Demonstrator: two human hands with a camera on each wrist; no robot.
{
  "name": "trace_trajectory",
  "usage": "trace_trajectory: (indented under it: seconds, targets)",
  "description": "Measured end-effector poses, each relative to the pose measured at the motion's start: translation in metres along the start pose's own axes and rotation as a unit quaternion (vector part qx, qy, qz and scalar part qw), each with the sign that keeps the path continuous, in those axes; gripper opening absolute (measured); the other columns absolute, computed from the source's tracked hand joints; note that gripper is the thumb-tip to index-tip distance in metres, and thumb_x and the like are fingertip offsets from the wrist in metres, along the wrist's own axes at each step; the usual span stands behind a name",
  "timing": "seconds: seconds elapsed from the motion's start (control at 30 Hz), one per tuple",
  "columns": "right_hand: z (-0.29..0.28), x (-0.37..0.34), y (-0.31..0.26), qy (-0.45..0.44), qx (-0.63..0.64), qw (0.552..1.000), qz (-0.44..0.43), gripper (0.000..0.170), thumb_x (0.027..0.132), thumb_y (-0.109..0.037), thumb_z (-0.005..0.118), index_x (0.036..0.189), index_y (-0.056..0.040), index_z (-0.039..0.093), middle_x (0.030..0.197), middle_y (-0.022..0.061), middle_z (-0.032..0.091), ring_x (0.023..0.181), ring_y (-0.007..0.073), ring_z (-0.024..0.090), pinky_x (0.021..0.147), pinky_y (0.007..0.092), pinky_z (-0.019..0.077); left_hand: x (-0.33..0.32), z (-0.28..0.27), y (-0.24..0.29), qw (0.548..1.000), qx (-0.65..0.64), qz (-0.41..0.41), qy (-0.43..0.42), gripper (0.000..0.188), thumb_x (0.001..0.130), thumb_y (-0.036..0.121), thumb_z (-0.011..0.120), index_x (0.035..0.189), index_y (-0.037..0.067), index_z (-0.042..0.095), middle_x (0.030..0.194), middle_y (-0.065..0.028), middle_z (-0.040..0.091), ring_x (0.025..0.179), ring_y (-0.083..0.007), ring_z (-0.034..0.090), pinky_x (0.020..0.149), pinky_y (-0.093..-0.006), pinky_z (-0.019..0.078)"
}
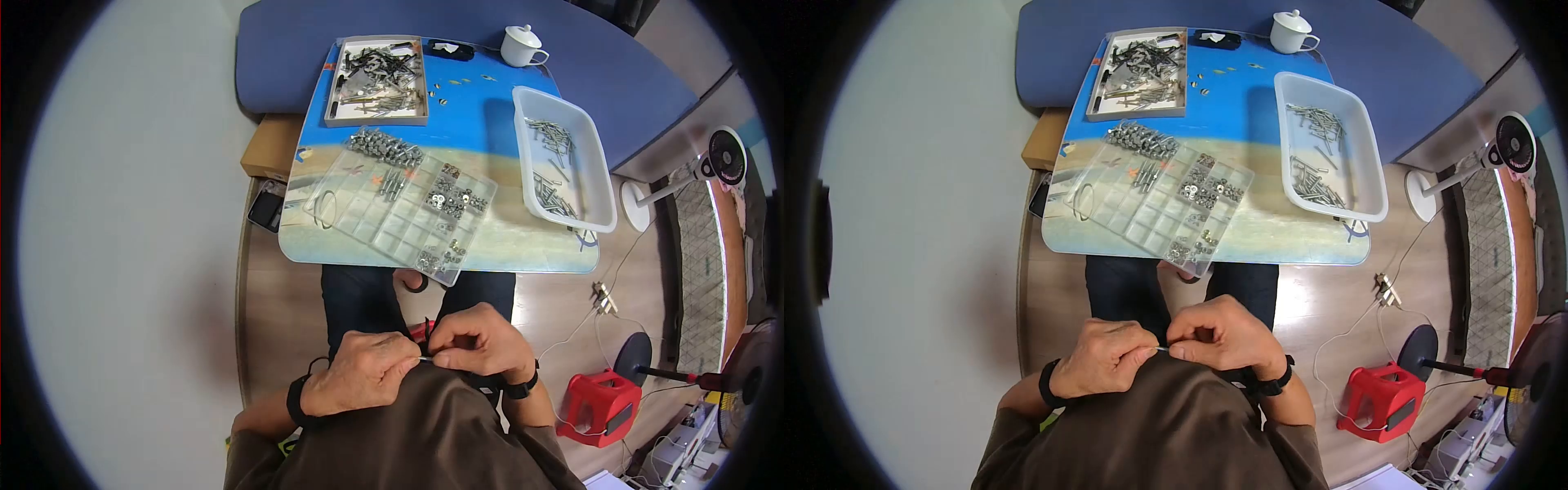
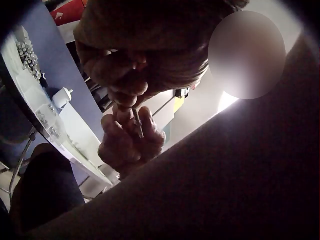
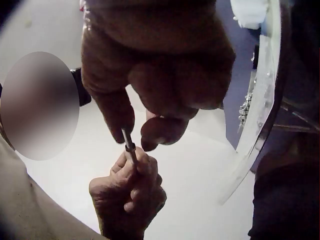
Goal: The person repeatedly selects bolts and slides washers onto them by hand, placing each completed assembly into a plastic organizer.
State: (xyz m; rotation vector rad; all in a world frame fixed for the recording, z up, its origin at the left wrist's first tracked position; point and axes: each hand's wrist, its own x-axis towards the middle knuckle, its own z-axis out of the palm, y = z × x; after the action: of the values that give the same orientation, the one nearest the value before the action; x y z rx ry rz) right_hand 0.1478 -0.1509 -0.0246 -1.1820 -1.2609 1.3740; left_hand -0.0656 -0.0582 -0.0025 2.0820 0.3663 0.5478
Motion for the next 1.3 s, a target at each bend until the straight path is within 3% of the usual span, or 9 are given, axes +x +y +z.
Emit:
trace_trajectory:
  seconds: [0.03,0.17,0.3,0.7,0.83,1.03,1.1,1.13,1.3]
  targets:
    - [-0.001,0.001,0.001,-0.058,-0.048,0.997,-0.007,0.011,0.086,-0.007,0.074,0.084,0.0003,0.067,0.067,0.0002,0.062,0.063,0.0049,0.052,0.056,0.0245,0.0424,0.001,0.003,-0.002,1.000,0.014,0.007,0.008,0.005,0.081,0.000,0.066,0.083,0.005,0.064,0.069,-0.0083,0.062,0.058,-0.0269,0.062,0.052,-0.0350,0.0481]
    - [-0.003,0.001,0.019,0.073,0.020,0.997,0.027,0.013,0.086,-0.007,0.075,0.080,-0.0006,0.065,0.065,0.0014,0.059,0.058,0.0060,0.049,0.052,0.0245,0.0380,0.003,0.002,-0.001,1.000,0.013,-0.009,-0.020,0.005,0.081,0.000,0.066,0.083,0.005,0.066,0.067,-0.0067,0.061,0.055,-0.0239,0.060,0.051,-0.0332,0.0468]
    - [-0.011,0.002,0.003,-0.048,0.001,0.998,-0.049,0.012,0.087,-0.006,0.073,0.080,-0.0015,0.064,0.065,0.0022,0.059,0.057,0.0072,0.049,0.051,0.0253,0.0374,0.010,0.005,-0.006,1.000,0.012,-0.009,-0.009,0.005,0.081,0.001,0.066,0.083,0.006,0.066,0.067,-0.0062,0.061,0.055,-0.0233,0.060,0.051,-0.0327,0.0462]
    - [-0.018,0.010,0.010,0.009,-0.027,1.000,-0.013,0.014,0.085,-0.011,0.077,0.087,-0.0029,0.065,0.065,0.0006,0.058,0.056,0.0078,0.049,0.051,0.0253,0.0389,0.033,0.003,-0.019,0.999,-0.017,-0.035,-0.023,0.007,0.082,-0.001,0.065,0.084,0.005,0.066,0.066,-0.0061,0.060,0.054,-0.0221,0.058,0.051,-0.0321,0.0454]
    - [-0.015,0.008,0.022,0.155,0.006,0.987,0.039,0.007,0.087,-0.006,0.071,0.089,-0.0024,0.066,0.067,0.0006,0.057,0.058,0.0052,0.047,0.052,0.0233,0.0387,0.030,0.006,-0.021,1.000,-0.002,-0.023,-0.021,0.006,0.082,-0.001,0.065,0.085,0.005,0.066,0.067,-0.0070,0.060,0.054,-0.0228,0.059,0.051,-0.0326,0.0457]
    - [-0.016,0.008,0.002,0.007,-0.095,0.995,0.010,0.011,0.084,-0.005,0.074,0.093,-0.0039,0.067,0.064,0.0020,0.058,0.055,0.0082,0.050,0.052,0.0251,0.0393,0.029,0.011,-0.020,1.000,0.003,-0.003,-0.022,0.005,0.083,0.001,0.064,0.083,0.005,0.065,0.066,-0.0078,0.060,0.054,-0.0242,0.059,0.051,-0.0333,0.0459]
    - [-0.010,0.011,0.021,0.183,-0.095,0.978,-0.024,0.016,0.080,-0.005,0.077,0.093,-0.0049,0.067,0.064,0.0016,0.057,0.052,0.0091,0.048,0.050,0.0267,0.0387,0.029,0.011,-0.019,1.000,0.013,0.004,-0.021,0.005,0.083,0.001,0.064,0.083,0.005,0.066,0.066,-0.0078,0.060,0.053,-0.0246,0.059,0.051,-0.0335,0.0459]
    - [-0.013,0.008,0.016,0.193,-0.073,0.978,0.015,0.014,0.082,-0.005,0.075,0.093,-0.0035,0.067,0.064,0.0021,0.057,0.053,0.0092,0.048,0.050,0.0267,0.0388,0.029,0.009,-0.018,1.000,0.008,0.003,-0.022,0.005,0.083,0.001,0.064,0.083,0.005,0.066,0.066,-0.0079,0.060,0.053,-0.0248,0.058,0.051,-0.0336,0.0459]
    - [-0.013,0.007,-0.001,0.017,-0.069,0.997,0.021,0.008,0.087,-0.006,0.070,0.091,-0.0012,0.066,0.067,0.0022,0.059,0.059,0.0063,0.049,0.053,0.0240,0.0393,0.024,0.007,-0.015,1.000,0.006,0.007,-0.006,0.005,0.083,0.000,0.065,0.083,0.005,0.066,0.065,-0.0078,0.060,0.053,-0.0250,0.058,0.050,-0.0337,0.0457]
